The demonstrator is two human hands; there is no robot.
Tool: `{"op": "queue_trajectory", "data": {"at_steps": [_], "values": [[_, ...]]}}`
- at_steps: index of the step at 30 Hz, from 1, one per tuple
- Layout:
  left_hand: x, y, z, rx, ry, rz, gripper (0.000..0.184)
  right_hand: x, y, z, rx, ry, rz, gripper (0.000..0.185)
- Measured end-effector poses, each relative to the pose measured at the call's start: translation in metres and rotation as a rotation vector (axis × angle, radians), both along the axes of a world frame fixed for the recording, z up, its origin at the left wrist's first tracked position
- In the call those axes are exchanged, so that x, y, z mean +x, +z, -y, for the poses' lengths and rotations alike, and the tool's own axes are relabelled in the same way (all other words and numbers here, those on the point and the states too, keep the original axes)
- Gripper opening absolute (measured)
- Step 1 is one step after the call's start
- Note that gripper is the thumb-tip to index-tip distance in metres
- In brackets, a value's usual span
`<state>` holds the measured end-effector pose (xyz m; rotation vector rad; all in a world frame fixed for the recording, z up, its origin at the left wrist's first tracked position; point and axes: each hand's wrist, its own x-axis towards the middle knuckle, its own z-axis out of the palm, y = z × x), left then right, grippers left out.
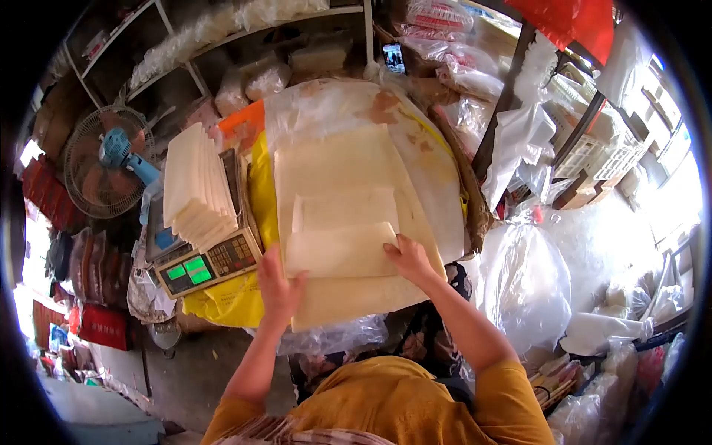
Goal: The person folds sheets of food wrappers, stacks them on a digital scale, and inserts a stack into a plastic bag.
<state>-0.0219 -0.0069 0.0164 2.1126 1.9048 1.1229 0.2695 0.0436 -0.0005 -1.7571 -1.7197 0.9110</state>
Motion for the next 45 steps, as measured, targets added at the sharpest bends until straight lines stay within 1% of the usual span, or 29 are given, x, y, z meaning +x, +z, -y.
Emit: {"op": "queue_trajectory", "data": {"at_steps": [1,3,4,7,10,13,14,16,17,19,20,23,24,26,27,30,32,33,35,36,38,39,41,42,44,45], "values": [[0.003,-0.004,-0.004,-0.04,-0.095,-0.139,0.067,-0.004,0.003,-0.003,-0.012,-0.044,0.052,0.033],[0.007,-0.013,-0.009,-0.118,-0.28,-0.416,0.068,-0.008,0.003,-0.002,0.04,-0.02,0.06,0.041],[0.009,-0.018,-0.009,-0.114,-0.266,-0.383,0.068,-0.01,0.005,-0.002,0.068,-0.011,0.064,0.047],[0.002,-0.017,-0.022,-0.143,-0.312,-0.509,0.062,-0.022,0.035,0.007,0.551,0.153,0.254,0.065],[-0.009,-0.014,-0.043,-0.126,-0.353,-0.505,0.045,-0.014,0.046,0.014,0.235,0.434,0.534,0.076],[-0.025,-0.01,-0.053,0.014,-0.457,-0.239,0.03,0.013,0.045,0.01,0.369,0.667,0.619,0.068],[-0.029,-0.014,-0.051,0.078,-0.44,-0.168,0.024,0.024,0.044,0.011,0.298,0.674,0.451,0.064],[-0.029,-0.001,-0.037,-0.324,-0.32,0.365,0.031,0.039,0.046,0.011,0.16,0.675,0.114,0.057],[-0.028,0.004,-0.035,-0.524,-0.251,0.63,0.035,0.039,0.044,0.007,0.058,0.473,0.066,0.053],[-0.015,0.002,-0.051,-0.464,-0.09,0.63,0.047,0.032,0.032,-0.001,-0.151,0.068,-0.031,0.045],[-0.008,-0.002,-0.06,-0.434,-0.008,0.626,0.053,0.026,0.026,-0.009,-0.046,-0.024,0.03,0.043],[0.015,-0.034,-0.094,0.047,-0.072,-0.088,0.065,0.005,0.017,-0.032,0.049,-0.116,0.294,0.046],[0.025,-0.036,-0.094,-0.022,-0.082,-0.171,0.066,0.005,0.027,-0.036,-0.045,-0.055,0.304,0.051],[0.042,-0.043,-0.087,-0.171,-0.098,-0.334,0.069,-0.005,0.037,-0.031,0.11,-0.054,0.385,0.053],[0.043,-0.043,-0.085,-0.177,-0.101,-0.319,0.069,-0.009,0.038,-0.029,0.187,-0.052,0.426,0.056],[0.043,-0.042,-0.084,-0.17,-0.115,-0.293,0.069,-0.008,0.0,-0.035,0.64,0.294,0.705,0.066],[0.042,-0.046,-0.084,-0.139,-0.131,-0.295,0.069,-0.011,-0.013,-0.034,0.627,0.279,0.687,0.06],[0.041,-0.048,-0.085,-0.095,-0.087,-0.211,0.07,-0.014,-0.007,-0.031,0.621,0.272,0.679,0.058],[0.041,-0.053,-0.082,-0.015,-0.007,-0.043,0.073,-0.022,0.003,-0.017,0.453,0.186,0.676,0.055],[0.046,-0.05,-0.075,-0.008,0.027,0.252,0.073,-0.03,0.016,-0.011,0.373,0.142,0.674,0.054],[0.058,-0.039,-0.05,0.018,0.1,0.845,0.073,-0.05,0.018,0.016,0.311,0.177,0.652,0.052],[0.057,-0.036,-0.037,-0.124,0.026,0.98,0.073,-0.058,0.016,0.032,0.277,0.198,0.64,0.051],[0.054,-0.031,-0.01,-0.426,-0.125,1.236,0.073,-0.067,0.022,0.061,0.379,0.314,0.383,0.052],[0.051,-0.024,-0.008,-0.398,-0.204,1.229,0.074,-0.068,0.017,0.063,0.408,0.287,0.401,0.049],[0.034,-0.004,-0.009,-0.318,-0.33,1.208,0.075,-0.057,-0.008,0.054,0.464,0.317,0.382,0.047],[0.019,0.009,-0.015,-0.277,-0.342,1.145,0.075,-0.053,-0.016,0.048,0.496,0.349,0.366,0.045]]}}
